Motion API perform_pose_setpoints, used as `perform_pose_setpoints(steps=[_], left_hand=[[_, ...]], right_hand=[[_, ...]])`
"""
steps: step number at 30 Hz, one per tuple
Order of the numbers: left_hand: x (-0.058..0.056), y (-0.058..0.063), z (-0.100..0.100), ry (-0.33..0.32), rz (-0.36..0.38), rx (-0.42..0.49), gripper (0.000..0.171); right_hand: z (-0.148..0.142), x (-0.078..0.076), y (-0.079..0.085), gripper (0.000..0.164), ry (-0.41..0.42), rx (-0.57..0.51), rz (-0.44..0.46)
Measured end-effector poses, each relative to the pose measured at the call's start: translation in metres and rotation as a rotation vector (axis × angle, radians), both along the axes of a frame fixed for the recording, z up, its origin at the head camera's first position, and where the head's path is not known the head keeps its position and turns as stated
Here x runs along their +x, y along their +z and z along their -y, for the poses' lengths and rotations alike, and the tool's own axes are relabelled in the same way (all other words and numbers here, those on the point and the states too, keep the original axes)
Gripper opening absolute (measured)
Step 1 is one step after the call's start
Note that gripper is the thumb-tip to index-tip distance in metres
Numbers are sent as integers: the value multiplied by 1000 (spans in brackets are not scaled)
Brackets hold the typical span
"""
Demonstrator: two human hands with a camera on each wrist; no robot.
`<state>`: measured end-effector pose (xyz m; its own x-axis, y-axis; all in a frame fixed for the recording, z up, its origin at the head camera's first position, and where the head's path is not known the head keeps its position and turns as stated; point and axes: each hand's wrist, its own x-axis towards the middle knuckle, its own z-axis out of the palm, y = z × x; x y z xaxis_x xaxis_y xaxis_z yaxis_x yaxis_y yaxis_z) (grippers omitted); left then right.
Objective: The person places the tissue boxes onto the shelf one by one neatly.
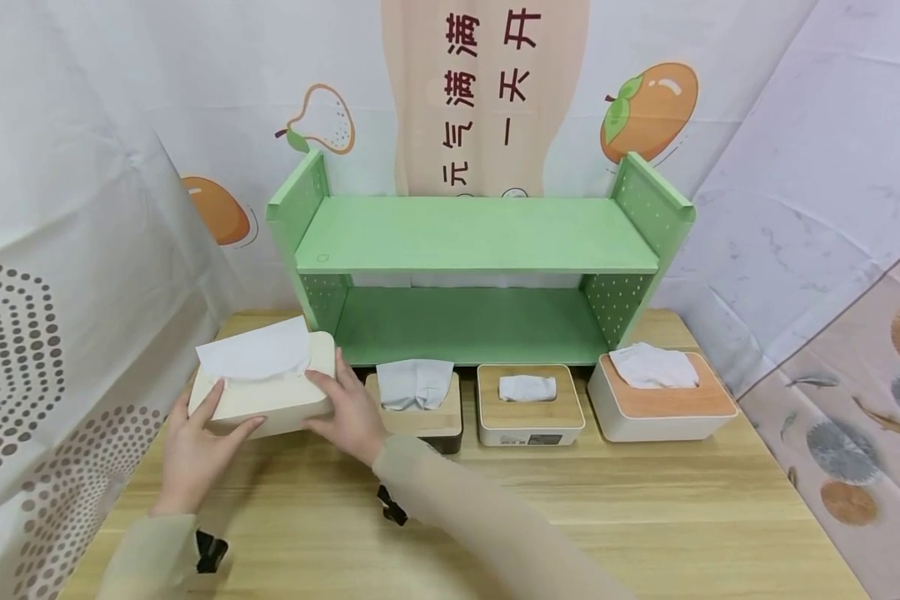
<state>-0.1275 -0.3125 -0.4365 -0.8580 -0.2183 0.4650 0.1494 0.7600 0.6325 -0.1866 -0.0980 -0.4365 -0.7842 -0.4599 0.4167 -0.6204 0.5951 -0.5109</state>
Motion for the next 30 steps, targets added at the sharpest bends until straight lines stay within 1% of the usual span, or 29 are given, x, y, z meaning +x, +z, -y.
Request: perform_pose_setpoints(steps=[3, 5, 9, 11, 13, 18, 23, 26, 30], left_hand=[[0, 5, -4, -5, -34, -9, 83], [0, 9, -8, -12, -54, -11, 83], [1, 20, -14, -22, -43, -16, 80], [1, 26, -18, -24, -30, -3, 79], [2, 32, -21, -29, -44, 23, 78], [1, 45, -27, -38, -144, 53, 76], [0, 50, -31, -53, -253, 18, 77], [-1, 54, -34, -64, -325, -20, 76], [-4, 60, -44, -86, -455, -43, 63]], right_hand=[[-4, -1, 3, 66, 14, -85, -29], [-7, -1, 4, 64, 8, -111, -47], [-17, -1, 8, 64, 0, -141, -54], [-21, -2, 12, 64, 10, -162, -63], [-24, -3, 16, 63, 18, -176, -95], [-31, -5, 24, 60, 25, -196, -214], [-40, -4, 33, 58, 46, -226, -259], [-48, -4, 38, 58, 61, -243, -279], [-60, -4, 46, 57, 85, -291, -332]])
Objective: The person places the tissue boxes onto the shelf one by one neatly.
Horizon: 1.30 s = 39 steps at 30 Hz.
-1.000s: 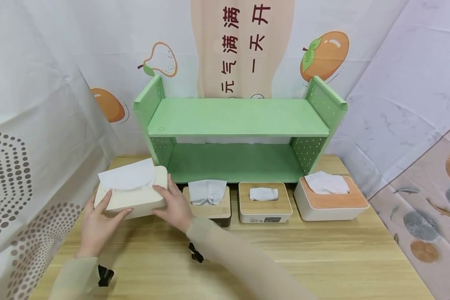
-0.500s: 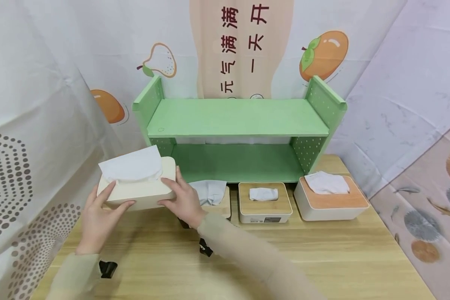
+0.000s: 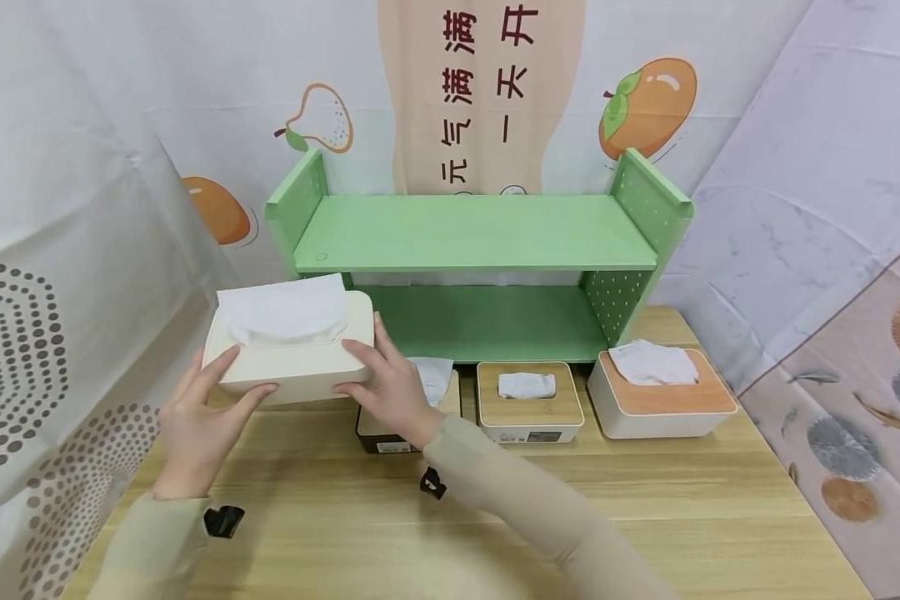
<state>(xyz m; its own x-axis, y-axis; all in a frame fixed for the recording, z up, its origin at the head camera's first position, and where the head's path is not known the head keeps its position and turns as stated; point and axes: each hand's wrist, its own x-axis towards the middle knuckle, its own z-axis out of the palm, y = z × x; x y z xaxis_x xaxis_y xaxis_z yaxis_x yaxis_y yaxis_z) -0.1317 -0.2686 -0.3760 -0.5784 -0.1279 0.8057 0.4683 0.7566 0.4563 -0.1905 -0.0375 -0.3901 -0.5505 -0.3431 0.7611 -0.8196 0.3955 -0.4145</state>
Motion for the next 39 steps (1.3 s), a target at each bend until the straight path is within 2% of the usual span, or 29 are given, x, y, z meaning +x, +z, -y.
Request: perform_pose_setpoints(steps=[4, 7, 12, 19, 27, 36, 39], left_hand=[[-4, 12, -16, -6, -112, 14, 76], [-6, 20, -23, -12, -138, 20, 77], [-12, 31, -29, -47, -180, 22, 73], [-20, 50, -44, -83, -196, 37, 71], [-35, 69, -67, -139, -193, 40, 65], [-58, 76, -87, -193, -182, 18, 61], [-64, 76, -92, -180, -190, 4, 62]], right_hand=[[-12, -3, 11, 57, 10, -46, -75], [-20, -5, 22, 57, 3, -57, -119], [-34, -5, 41, 54, -22, -67, -143], [-50, -6, 59, 53, -18, -107, -173], [-74, -14, 79, 52, -56, -152, -208], [-93, -26, 85, 51, -91, -181, -208], [-97, -28, 85, 50, -105, -184, -203]])
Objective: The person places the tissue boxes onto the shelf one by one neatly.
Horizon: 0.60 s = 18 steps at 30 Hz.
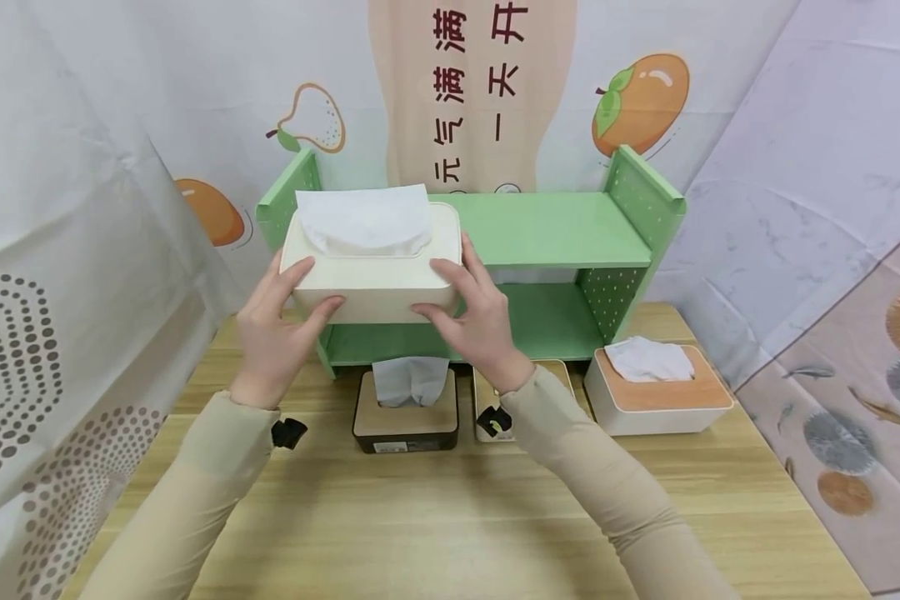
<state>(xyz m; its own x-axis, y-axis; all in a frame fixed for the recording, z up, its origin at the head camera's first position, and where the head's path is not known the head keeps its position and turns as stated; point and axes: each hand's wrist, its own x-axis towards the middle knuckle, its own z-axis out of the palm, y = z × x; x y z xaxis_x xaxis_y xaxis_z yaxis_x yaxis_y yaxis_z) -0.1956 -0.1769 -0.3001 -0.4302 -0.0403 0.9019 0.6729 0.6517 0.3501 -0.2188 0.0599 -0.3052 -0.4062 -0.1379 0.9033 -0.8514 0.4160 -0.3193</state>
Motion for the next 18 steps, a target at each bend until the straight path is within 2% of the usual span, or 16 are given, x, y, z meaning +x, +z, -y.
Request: perform_pose_setpoints(steps=[4, 6, 10, 14, 18], left_hand=[[-5, -1, -3, 17, 11, -7, 63], [-7, 0, -4, 21, 26, -7, 58], [-9, 7, -6, 32, 89, -28, 49], [-12, 15, -7, 39, 166, -45, 52], [-15, 22, -7, 50, 212, -48, 52]], right_hand=[[-2, -2, 1, 49, -11, 1, 7], [-2, -4, 2, 48, -17, 6, 11], [-3, -9, 5, 49, -43, 30, 23], [-4, -14, 13, 49, -75, 75, 70], [-4, -20, 22, 47, -88, 118, 136]])
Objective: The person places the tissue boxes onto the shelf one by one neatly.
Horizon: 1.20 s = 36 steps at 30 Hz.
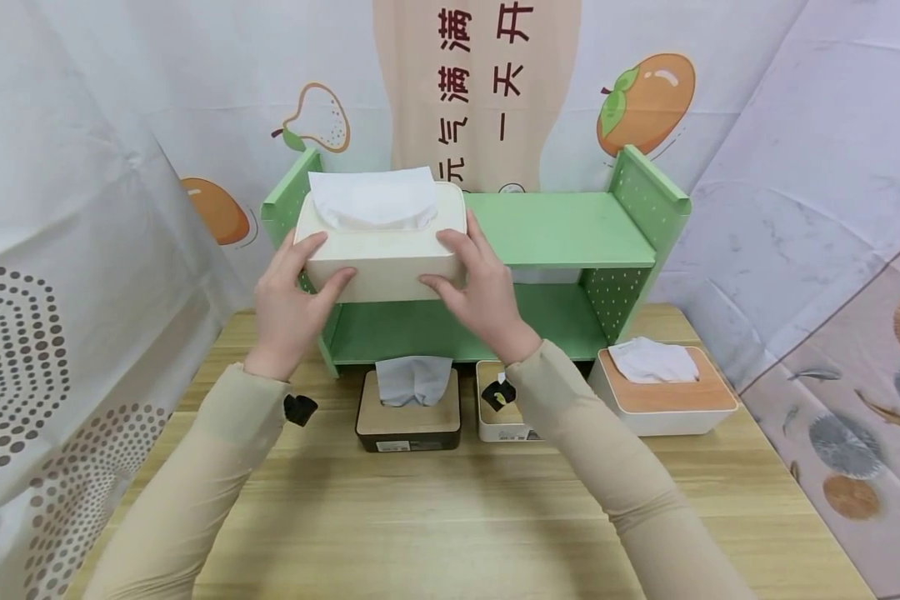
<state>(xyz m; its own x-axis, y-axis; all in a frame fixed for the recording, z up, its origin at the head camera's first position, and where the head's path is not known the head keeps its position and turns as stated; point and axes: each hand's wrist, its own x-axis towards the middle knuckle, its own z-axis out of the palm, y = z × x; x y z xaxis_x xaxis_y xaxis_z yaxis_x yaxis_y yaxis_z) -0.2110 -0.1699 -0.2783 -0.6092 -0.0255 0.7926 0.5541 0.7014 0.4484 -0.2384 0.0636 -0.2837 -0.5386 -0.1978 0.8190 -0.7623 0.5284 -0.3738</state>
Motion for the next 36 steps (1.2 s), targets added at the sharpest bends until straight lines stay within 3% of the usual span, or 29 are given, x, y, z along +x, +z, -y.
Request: perform_pose_setpoints(steps=[8, 20, 36], left_hand=[[-12, 9, 3, 18, 52, -16, 54], [-35, 27, 5, 47, 234, -49, 55], [-58, 37, 4, 31, 340, 52, 55]], right_hand=[[2, -10, 13, 49, 6, 17, 123], [4, -33, 26, 54, -9, 43, 266], [9, -58, 40, 60, -38, 92, 405]])
